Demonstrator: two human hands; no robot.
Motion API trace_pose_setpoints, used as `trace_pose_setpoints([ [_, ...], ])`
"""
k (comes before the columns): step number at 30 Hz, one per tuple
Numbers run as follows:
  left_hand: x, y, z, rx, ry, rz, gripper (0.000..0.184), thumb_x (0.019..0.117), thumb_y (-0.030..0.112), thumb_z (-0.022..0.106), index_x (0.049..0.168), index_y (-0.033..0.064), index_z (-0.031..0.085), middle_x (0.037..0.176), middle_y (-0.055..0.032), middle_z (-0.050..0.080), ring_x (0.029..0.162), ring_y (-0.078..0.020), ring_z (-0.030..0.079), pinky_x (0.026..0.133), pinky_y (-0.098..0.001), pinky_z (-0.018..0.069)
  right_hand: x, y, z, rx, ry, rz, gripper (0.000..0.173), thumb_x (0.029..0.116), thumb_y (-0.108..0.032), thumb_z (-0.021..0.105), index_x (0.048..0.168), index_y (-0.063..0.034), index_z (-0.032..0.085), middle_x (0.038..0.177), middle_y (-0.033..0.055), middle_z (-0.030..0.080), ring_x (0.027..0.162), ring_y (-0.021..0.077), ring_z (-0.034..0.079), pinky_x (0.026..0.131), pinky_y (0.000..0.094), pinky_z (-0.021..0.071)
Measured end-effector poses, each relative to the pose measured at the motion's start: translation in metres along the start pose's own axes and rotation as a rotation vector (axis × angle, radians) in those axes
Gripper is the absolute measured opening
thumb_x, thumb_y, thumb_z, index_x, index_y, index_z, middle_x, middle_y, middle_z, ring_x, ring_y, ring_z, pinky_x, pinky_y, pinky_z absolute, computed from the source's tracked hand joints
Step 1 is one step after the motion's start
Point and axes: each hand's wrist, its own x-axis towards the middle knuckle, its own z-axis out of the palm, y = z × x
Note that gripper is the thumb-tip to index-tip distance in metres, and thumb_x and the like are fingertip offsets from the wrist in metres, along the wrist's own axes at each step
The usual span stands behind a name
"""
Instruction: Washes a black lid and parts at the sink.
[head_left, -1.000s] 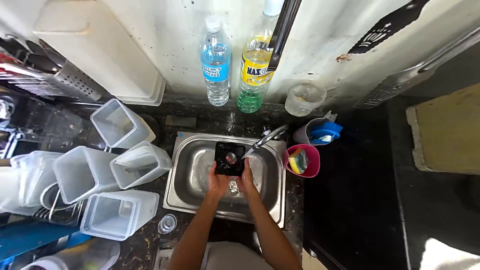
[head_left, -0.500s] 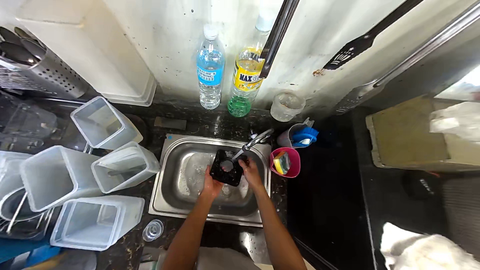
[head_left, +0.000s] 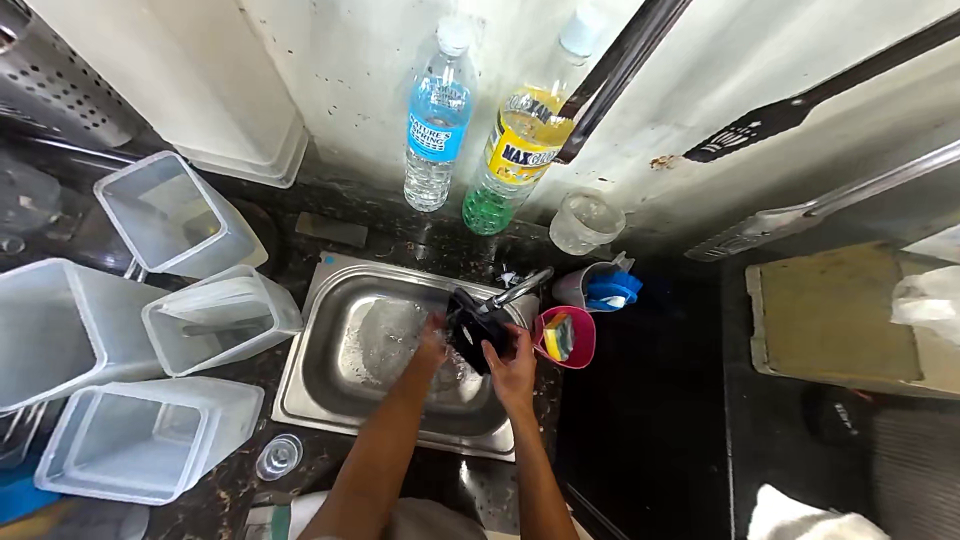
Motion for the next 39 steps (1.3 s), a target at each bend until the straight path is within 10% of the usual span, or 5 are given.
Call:
trace_pose_setpoints([
  [5,-0.010,0.024,-0.012,0.087,-0.037,-0.119,0.085,0.0949,0.081,0.020,0.159,0.0269,0.028,0.158,-0.0176,0.040,0.134,-0.0439,0.049,0.093,-0.0689,0.0481,0.008,0.060,0.029,-0.097,-0.139,-0.132,0.041,0.0845,-0.005,0.079,0.122,0.0073,0.066,0.116,0.0188,0.072,0.108,0.0228,0.071,0.097,0.0384,0.0587],
  [12,-0.015,0.016,0.019,0.328,-0.051,0.123,0.075,0.0946,0.010,0.065,0.157,0.0141,0.022,0.114,-0.0181,0.065,0.093,-0.0251,0.069,0.081,-0.0443,0.0591,0.026,0.097,0.024,0.039,-0.496,-0.131,0.039,0.0930,-0.005,0.055,0.129,0.0105,0.059,0.131,0.0221,0.064,0.124,0.0235,0.061,0.107,0.0381,0.0510],
  [25,-0.032,0.009,-0.009,0.869,-0.071,0.399,0.062,0.0875,0.011,0.077,0.144,0.0027,0.053,0.127,-0.0224,0.066,0.117,-0.0330,0.065,0.103,-0.0532,0.0514,0.086,0.004,0.091,1.064,-0.484,0.506,0.058,0.1102,-0.052,0.022,0.063,-0.0254,0.043,0.050,-0.0099,0.036,0.049,0.0062,0.042,0.061,0.0267,0.0467],
  [32,-0.018,0.051,-0.014,0.649,-0.408,0.200,0.052,0.0856,-0.007,0.050,0.137,0.0004,0.050,0.096,-0.0127,0.070,0.068,-0.0166,0.067,0.067,-0.0360,0.0594,0.092,0.033,0.037,-0.224,-0.559,0.083,0.033,0.1038,-0.008,0.048,0.136,0.0018,0.047,0.111,0.0209,0.065,0.092,0.0295,0.067,0.079,0.0483,0.0573],
  [39,-0.014,0.058,-0.050,0.556,-0.286,0.011,0.042,0.0932,0.014,0.046,0.134,0.0088,0.053,0.106,-0.0098,0.068,0.087,-0.0179,0.066,0.075,-0.0386,0.0558,0.064,0.067,0.013,-0.044,-0.507,0.422,0.055,0.1056,-0.029,0.057,0.152,-0.0042,0.039,0.141,0.0229,0.055,0.119,0.0307,0.064,0.093,0.0464,0.0581],
])
